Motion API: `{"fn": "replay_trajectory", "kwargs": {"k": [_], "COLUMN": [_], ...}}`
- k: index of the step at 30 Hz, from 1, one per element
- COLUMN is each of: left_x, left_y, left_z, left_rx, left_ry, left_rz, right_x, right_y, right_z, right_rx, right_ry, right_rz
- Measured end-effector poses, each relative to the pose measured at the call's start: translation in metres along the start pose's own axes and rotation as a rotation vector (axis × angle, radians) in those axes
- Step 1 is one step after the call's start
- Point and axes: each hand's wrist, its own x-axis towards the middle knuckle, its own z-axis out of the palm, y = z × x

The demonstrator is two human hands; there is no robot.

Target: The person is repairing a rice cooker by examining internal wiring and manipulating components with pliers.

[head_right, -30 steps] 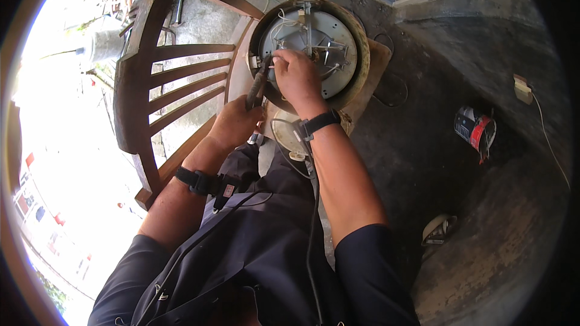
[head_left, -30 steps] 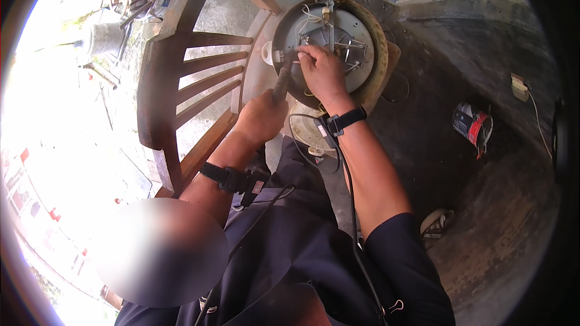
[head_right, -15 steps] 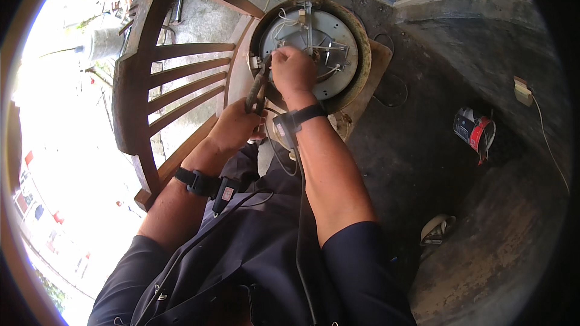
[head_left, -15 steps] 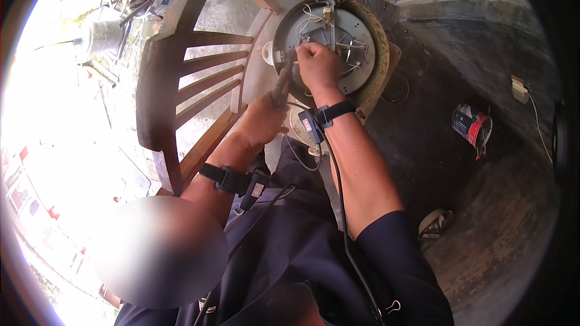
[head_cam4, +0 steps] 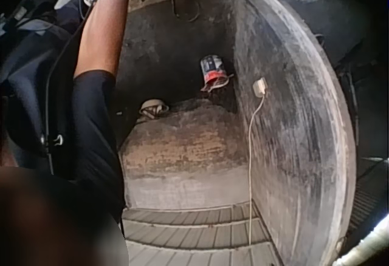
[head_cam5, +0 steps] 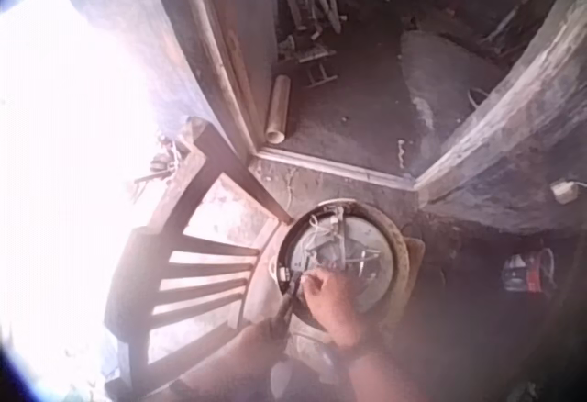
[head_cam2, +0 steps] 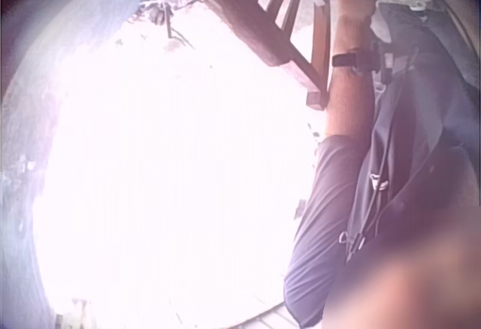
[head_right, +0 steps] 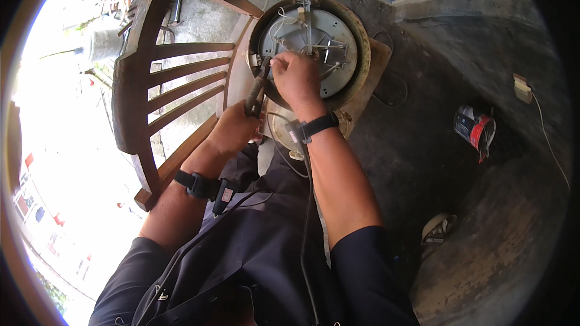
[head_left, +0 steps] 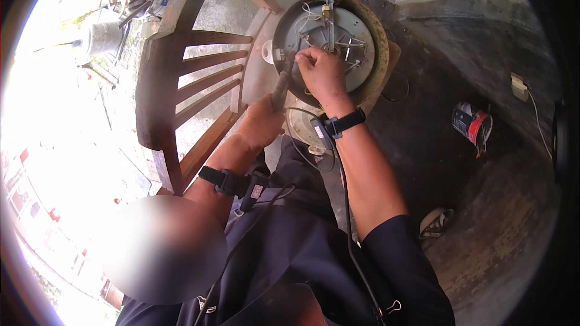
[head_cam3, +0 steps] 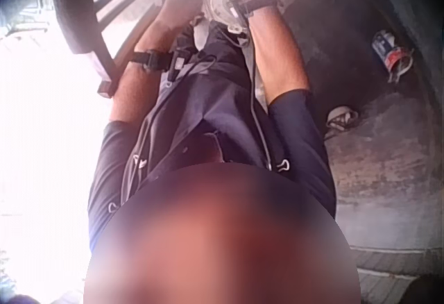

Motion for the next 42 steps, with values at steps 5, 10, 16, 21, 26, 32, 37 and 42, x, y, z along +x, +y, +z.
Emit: {"fn": "replay_trajectory", "kwargs": {"k": [5, 10, 16, 21, 26, 32, 37, 42], "left_x": [0.000, 0.003, 0.013, 0.025, 0.027, 0.009, 0.002, -0.010], "left_y": [0.001, 0.003, 0.007, -0.011, -0.018, 0.004, 0.010, 0.020], "left_z": [-0.004, -0.005, -0.010, -0.016, -0.017, -0.003, 0.003, 0.001], "left_rx": [0.155, 0.190, 0.171, 0.471, 0.498, 0.820, 0.147, -0.190], "left_ry": [-0.003, 0.011, -0.043, -0.083, -0.066, 0.162, 0.070, -0.072], "left_rz": [0.023, -0.001, 0.003, 0.554, 0.352, 0.425, 0.077, -0.080], "right_x": [-0.007, -0.011, -0.010, -0.008, -0.011, -0.012, -0.011, -0.011], "right_y": [0.004, 0.008, 0.010, 0.010, 0.008, 0.016, 0.015, 0.014], "right_z": [0.002, 0.001, 0.001, 0.001, 0.005, 0.002, -0.003, -0.004], "right_rx": [-0.118, -0.169, -0.103, -0.133, -0.132, -0.108, -0.023, -0.015], "right_ry": [0.087, 0.070, 0.021, 0.012, 0.029, 0.050, 0.023, 0.013], "right_rz": [-0.203, -0.305, -0.311, -0.311, -0.319, -0.302, -0.293, -0.267]}}
